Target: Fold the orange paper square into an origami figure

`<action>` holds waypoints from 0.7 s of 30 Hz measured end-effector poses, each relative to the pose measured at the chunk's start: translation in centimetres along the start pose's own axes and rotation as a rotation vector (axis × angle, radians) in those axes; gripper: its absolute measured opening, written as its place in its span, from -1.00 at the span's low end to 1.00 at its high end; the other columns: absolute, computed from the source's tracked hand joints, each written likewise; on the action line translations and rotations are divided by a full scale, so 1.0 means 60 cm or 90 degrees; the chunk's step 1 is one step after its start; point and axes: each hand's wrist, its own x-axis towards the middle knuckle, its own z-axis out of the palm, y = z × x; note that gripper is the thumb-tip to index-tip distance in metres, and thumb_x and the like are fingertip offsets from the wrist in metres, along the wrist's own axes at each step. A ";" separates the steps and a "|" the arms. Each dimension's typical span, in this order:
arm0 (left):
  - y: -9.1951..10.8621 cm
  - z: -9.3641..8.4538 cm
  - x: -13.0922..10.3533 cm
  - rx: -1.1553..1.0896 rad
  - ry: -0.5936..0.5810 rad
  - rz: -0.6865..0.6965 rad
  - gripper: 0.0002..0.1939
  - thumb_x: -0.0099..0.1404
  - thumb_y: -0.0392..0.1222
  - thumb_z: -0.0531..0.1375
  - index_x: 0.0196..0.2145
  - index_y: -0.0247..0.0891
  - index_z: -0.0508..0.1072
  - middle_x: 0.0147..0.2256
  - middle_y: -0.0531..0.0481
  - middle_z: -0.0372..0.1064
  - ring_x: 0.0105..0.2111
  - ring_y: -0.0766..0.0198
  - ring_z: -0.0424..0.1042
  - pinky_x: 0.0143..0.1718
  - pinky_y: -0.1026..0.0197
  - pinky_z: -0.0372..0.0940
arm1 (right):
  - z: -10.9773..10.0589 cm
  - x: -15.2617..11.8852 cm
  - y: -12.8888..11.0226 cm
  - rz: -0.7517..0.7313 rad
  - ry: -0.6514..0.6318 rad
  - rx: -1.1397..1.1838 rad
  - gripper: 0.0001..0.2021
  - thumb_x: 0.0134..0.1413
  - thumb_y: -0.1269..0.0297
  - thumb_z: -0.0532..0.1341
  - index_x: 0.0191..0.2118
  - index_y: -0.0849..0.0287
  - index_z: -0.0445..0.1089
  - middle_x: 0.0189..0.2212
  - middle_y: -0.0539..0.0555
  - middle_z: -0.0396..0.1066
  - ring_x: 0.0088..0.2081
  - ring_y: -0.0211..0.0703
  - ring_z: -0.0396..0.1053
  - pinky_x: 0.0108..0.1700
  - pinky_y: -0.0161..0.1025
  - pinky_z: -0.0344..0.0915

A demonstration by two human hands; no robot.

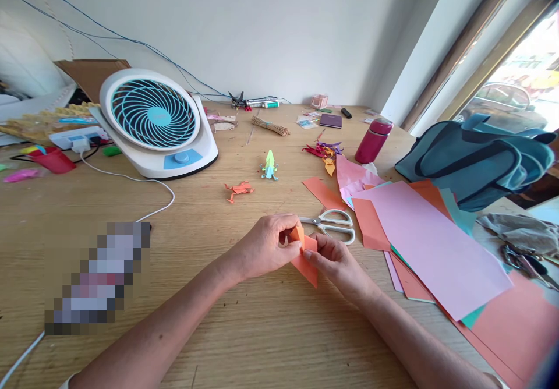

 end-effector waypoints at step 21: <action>-0.001 0.003 -0.002 -0.017 0.017 0.004 -0.86 0.21 -0.41 0.12 -0.47 -0.24 0.34 -0.48 0.14 0.27 -0.45 0.38 0.23 -0.42 0.32 0.13 | 0.001 -0.002 0.012 -0.030 0.008 -0.040 -0.59 0.12 -0.10 0.27 -0.40 0.15 0.22 -0.51 -0.08 0.13 -0.48 -0.30 0.03 -0.46 -0.32 -0.03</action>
